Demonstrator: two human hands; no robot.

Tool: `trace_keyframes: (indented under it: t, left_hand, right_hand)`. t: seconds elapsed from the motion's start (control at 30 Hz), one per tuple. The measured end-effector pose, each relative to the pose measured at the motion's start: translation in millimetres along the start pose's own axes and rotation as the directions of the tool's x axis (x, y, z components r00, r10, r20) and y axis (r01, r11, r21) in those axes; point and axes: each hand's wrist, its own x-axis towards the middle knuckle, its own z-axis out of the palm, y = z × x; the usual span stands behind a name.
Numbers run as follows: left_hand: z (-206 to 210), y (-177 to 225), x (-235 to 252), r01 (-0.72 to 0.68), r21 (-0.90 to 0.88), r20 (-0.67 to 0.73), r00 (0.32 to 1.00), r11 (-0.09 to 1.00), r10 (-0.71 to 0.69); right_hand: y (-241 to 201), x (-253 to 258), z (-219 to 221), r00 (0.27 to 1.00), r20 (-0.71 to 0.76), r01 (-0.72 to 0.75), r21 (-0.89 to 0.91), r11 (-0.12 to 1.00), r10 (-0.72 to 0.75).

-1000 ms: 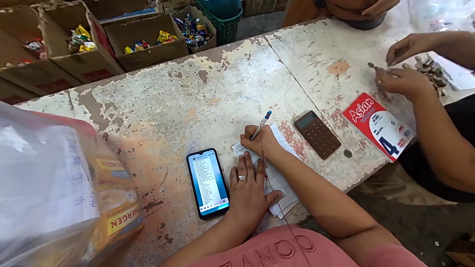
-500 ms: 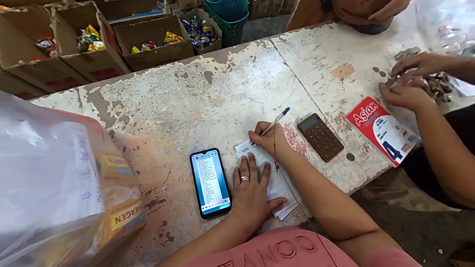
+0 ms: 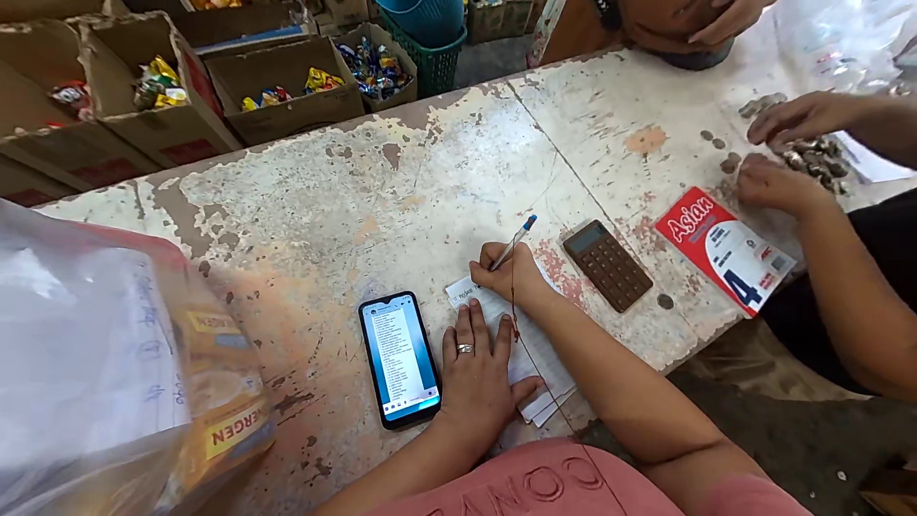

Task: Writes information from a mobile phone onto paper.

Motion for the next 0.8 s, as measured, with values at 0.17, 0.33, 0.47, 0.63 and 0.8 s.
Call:
trace_keyframes:
  t: [0.17,0.33,0.47,0.63,0.8]
  left_hand:
    - [-5,1,1,0.017,-0.055,0.096,0.995,0.998,-0.012]
    - [-12,-1,2,0.054,-0.116,0.223,0.974,0.992,-0.027]
    - [-15,-2,4,0.056,-0.134,0.268,0.963,0.989,-0.018]
    - [-18,-1,4,0.057,-0.137,0.278,0.96,0.989,-0.016]
    - [-16,-2,2,0.029,-0.125,0.25,0.968,0.992,0.003]
  right_hand:
    - [0,0,0,0.999,-0.033,-0.001,-0.01,1.0,0.001]
    - [-4,-2,4,1.0,-0.013,-0.005,-0.047,0.999,0.004]
    - [-1,-1,4,0.998,-0.062,0.019,-0.052,0.998,-0.023]
    - [1,-1,1,0.996,0.006,0.092,0.011,0.996,-0.092]
    - [10,3,-21,0.958,0.115,0.274,-0.103,0.956,-0.262]
